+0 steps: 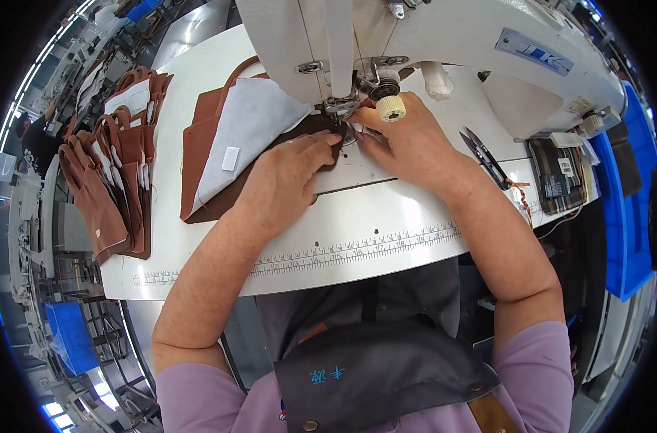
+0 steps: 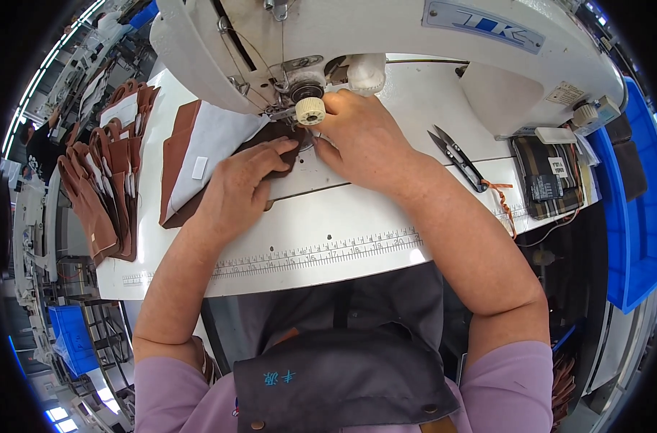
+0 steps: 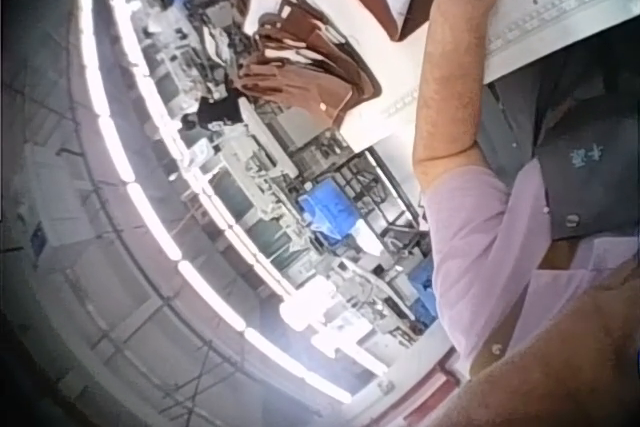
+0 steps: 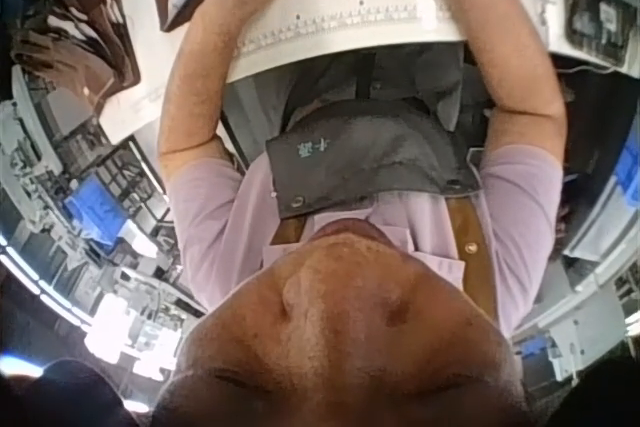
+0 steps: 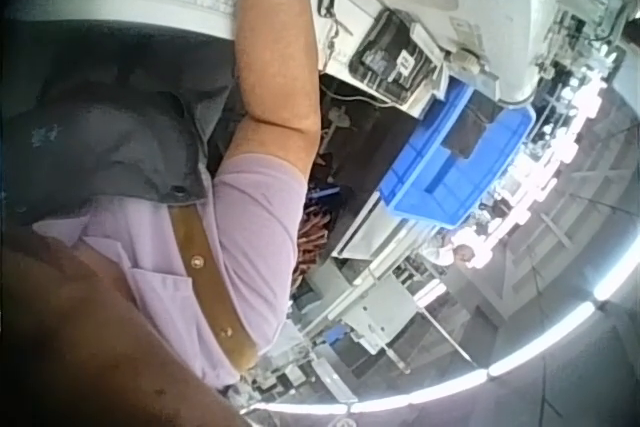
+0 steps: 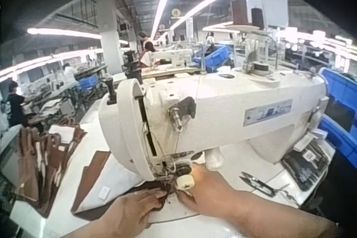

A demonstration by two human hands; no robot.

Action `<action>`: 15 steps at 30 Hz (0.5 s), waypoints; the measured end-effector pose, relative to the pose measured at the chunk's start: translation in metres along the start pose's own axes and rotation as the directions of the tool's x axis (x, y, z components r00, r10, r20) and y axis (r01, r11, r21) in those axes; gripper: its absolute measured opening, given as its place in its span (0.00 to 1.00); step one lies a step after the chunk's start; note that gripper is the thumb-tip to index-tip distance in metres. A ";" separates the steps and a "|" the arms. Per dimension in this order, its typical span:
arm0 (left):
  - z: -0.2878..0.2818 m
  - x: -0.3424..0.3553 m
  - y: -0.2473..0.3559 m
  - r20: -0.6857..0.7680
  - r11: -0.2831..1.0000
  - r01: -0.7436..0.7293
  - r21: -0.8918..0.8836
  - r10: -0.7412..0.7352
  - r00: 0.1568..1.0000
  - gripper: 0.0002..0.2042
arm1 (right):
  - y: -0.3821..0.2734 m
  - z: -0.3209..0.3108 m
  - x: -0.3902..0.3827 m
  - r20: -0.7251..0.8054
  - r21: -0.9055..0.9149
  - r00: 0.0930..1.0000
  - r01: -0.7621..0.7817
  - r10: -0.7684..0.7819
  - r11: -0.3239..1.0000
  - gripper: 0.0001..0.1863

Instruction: Sewing together components of leather bags using an industrial sewing machine.

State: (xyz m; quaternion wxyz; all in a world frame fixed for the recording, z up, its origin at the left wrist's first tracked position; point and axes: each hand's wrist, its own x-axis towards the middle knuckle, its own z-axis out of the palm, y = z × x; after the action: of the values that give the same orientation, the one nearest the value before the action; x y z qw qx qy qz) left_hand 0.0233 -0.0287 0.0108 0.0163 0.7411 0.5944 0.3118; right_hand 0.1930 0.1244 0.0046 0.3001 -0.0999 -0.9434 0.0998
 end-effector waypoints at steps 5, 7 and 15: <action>-0.009 0.007 -0.021 0.059 0.977 0.212 -0.011 -0.211 0.976 0.18 | 0.001 0.001 -0.001 0.002 0.010 1.000 0.005 -0.005 1.000 0.11; -0.009 0.011 -0.024 -0.009 0.978 0.187 0.093 -0.187 0.982 0.20 | -0.001 -0.001 -0.001 0.019 -0.005 1.000 -0.019 0.020 1.000 0.12; -0.009 0.012 -0.013 -0.120 0.939 -0.042 0.342 0.088 0.989 0.20 | 0.005 0.004 -0.001 -0.023 -0.011 0.999 0.047 -0.047 0.999 0.13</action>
State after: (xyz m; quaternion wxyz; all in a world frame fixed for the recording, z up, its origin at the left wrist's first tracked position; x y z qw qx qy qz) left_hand 0.0089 -0.0174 0.0180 -0.1611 0.7296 0.6140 0.2544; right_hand 0.1921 0.1280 -0.0006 0.3128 -0.0805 -0.9424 0.0865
